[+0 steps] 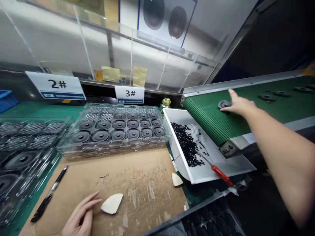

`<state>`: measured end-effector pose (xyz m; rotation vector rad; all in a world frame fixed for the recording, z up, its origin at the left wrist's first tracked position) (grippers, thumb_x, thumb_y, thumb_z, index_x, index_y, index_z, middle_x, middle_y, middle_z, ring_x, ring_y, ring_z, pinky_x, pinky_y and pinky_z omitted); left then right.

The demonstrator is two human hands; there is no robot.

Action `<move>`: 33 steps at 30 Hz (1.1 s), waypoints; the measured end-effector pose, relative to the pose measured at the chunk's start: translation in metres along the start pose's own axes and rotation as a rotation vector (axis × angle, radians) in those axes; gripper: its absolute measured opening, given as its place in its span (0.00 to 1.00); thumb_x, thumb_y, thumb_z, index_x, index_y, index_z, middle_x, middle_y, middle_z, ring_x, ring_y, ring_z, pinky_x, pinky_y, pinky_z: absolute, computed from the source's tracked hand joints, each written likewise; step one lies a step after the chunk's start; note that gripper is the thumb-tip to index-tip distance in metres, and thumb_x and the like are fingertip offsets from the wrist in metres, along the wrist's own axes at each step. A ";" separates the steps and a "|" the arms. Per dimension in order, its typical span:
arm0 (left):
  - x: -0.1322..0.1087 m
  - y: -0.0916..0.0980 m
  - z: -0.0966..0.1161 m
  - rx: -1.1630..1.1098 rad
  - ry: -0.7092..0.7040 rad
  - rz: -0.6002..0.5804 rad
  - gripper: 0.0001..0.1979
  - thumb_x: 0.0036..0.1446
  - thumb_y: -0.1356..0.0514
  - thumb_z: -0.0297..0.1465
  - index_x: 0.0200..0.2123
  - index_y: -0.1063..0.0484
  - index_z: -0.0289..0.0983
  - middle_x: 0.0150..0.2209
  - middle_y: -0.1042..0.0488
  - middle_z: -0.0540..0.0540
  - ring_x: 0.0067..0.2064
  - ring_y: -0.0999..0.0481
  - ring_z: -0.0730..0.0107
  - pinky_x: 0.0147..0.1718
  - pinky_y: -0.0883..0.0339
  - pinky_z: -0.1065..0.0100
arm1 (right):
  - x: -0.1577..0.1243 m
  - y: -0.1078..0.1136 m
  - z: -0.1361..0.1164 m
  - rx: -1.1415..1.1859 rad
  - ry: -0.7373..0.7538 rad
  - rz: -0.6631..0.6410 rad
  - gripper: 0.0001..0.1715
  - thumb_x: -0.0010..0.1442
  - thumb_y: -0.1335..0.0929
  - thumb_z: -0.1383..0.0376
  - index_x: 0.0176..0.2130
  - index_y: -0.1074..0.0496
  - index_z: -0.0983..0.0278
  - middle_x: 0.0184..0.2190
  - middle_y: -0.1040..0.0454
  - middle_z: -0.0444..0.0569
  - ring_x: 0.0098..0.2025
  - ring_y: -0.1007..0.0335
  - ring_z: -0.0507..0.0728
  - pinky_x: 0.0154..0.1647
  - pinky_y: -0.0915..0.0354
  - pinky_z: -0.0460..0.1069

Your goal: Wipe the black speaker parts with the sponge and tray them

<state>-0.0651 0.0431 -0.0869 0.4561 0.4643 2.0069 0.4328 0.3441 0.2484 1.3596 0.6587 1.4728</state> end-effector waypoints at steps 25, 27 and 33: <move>-0.057 0.023 0.097 -1.015 0.603 -0.425 0.36 0.25 0.29 0.40 0.45 0.30 0.53 0.50 0.29 0.49 0.50 0.29 0.58 0.47 0.35 0.69 | -0.366 0.012 -0.260 1.269 0.809 -0.355 0.41 0.50 0.32 0.45 0.56 0.43 0.62 0.44 0.30 0.53 0.47 0.34 0.61 0.55 0.43 0.60; -0.057 0.024 0.100 -0.983 0.680 -0.367 0.36 0.23 0.29 0.40 0.44 0.29 0.53 0.50 0.29 0.49 0.50 0.29 0.57 0.47 0.35 0.69 | -0.367 0.013 -0.263 1.272 0.823 -0.356 0.41 0.50 0.31 0.46 0.56 0.43 0.62 0.45 0.30 0.53 0.48 0.34 0.61 0.54 0.43 0.59; -0.058 0.026 0.102 -1.105 0.596 -0.357 0.37 0.22 0.30 0.44 0.44 0.30 0.49 0.51 0.29 0.48 0.53 0.32 0.58 0.48 0.35 0.71 | -0.371 0.017 -0.267 1.319 0.881 -0.453 0.46 0.49 0.34 0.43 0.58 0.46 0.63 0.47 0.31 0.53 0.49 0.37 0.61 0.52 0.41 0.56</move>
Point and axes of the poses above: each hand's wrist, its own x-axis towards the middle knuckle, its own y-axis out of the back of the hand, z = x × y, the point moved 1 cm from there along x, towards the middle knuckle
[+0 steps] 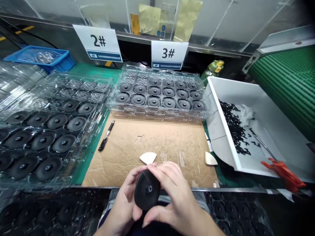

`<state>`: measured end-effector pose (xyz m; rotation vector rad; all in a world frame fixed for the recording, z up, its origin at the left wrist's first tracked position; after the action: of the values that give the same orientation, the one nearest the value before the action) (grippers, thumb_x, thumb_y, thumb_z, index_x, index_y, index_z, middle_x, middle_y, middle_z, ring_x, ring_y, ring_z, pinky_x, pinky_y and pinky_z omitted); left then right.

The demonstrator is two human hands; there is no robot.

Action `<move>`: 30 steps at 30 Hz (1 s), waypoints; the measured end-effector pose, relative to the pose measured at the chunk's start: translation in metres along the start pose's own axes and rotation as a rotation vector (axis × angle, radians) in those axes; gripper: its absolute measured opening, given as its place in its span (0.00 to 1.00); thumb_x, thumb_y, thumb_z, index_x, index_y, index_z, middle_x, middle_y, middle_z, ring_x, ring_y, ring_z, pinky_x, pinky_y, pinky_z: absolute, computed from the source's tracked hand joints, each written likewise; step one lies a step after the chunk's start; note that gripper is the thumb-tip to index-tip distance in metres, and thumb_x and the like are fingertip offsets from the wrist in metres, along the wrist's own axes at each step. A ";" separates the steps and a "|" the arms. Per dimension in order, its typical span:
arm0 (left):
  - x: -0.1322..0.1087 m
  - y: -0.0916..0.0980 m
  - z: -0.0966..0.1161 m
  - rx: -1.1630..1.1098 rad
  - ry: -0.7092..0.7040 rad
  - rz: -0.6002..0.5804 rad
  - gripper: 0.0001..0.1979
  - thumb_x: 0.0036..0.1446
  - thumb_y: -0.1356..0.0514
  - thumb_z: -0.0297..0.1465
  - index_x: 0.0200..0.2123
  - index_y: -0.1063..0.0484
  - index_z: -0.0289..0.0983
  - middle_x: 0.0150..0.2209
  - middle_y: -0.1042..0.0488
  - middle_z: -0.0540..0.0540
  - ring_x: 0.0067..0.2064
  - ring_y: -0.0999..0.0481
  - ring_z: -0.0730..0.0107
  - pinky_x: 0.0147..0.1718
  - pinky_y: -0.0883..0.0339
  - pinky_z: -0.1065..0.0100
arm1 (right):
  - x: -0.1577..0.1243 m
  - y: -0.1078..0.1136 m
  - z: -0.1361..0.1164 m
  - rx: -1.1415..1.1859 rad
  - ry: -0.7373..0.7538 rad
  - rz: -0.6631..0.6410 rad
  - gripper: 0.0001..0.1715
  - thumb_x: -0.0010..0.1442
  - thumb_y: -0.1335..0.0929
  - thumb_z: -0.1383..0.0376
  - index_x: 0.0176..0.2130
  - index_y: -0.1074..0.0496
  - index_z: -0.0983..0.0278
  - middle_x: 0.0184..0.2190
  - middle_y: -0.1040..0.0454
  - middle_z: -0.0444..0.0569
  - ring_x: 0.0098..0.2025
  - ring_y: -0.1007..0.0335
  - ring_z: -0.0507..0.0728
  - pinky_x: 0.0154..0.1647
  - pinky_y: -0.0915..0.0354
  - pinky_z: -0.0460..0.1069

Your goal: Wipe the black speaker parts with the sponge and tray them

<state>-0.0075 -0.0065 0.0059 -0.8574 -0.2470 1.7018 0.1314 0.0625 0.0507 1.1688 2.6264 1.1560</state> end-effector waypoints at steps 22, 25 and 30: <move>-0.001 0.005 0.013 -0.429 0.083 0.079 0.29 0.47 0.38 0.41 0.54 0.37 0.49 0.52 0.29 0.46 0.52 0.30 0.57 0.49 0.32 0.64 | 0.022 -0.071 0.076 -0.123 -0.236 0.034 0.18 0.62 0.41 0.68 0.50 0.34 0.63 0.39 0.30 0.52 0.40 0.35 0.57 0.40 0.36 0.52; 0.001 0.005 0.013 -0.397 0.068 0.088 0.30 0.47 0.38 0.40 0.55 0.39 0.47 0.53 0.30 0.45 0.53 0.31 0.57 0.49 0.33 0.63 | 0.000 -0.065 0.068 -0.021 -0.194 0.023 0.16 0.63 0.40 0.66 0.50 0.34 0.61 0.37 0.28 0.49 0.38 0.34 0.55 0.40 0.36 0.51; 0.008 -0.002 0.014 -0.296 0.084 0.068 0.29 0.45 0.36 0.39 0.52 0.35 0.43 0.52 0.30 0.43 0.52 0.30 0.58 0.50 0.35 0.65 | -0.018 -0.039 0.060 0.074 -0.261 0.048 0.12 0.61 0.38 0.68 0.45 0.31 0.60 0.35 0.26 0.46 0.36 0.31 0.54 0.37 0.34 0.49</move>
<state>-0.0162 0.0046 0.0139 -1.1638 -0.4240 1.7127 0.1390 0.0712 -0.0224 1.3037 2.4747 0.8516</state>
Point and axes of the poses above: each hand's wrist, its own x-axis towards the middle knuckle, its own y-axis out of the back of the hand, z = x × y, the point moved 1 cm from there along x, towards the middle knuckle
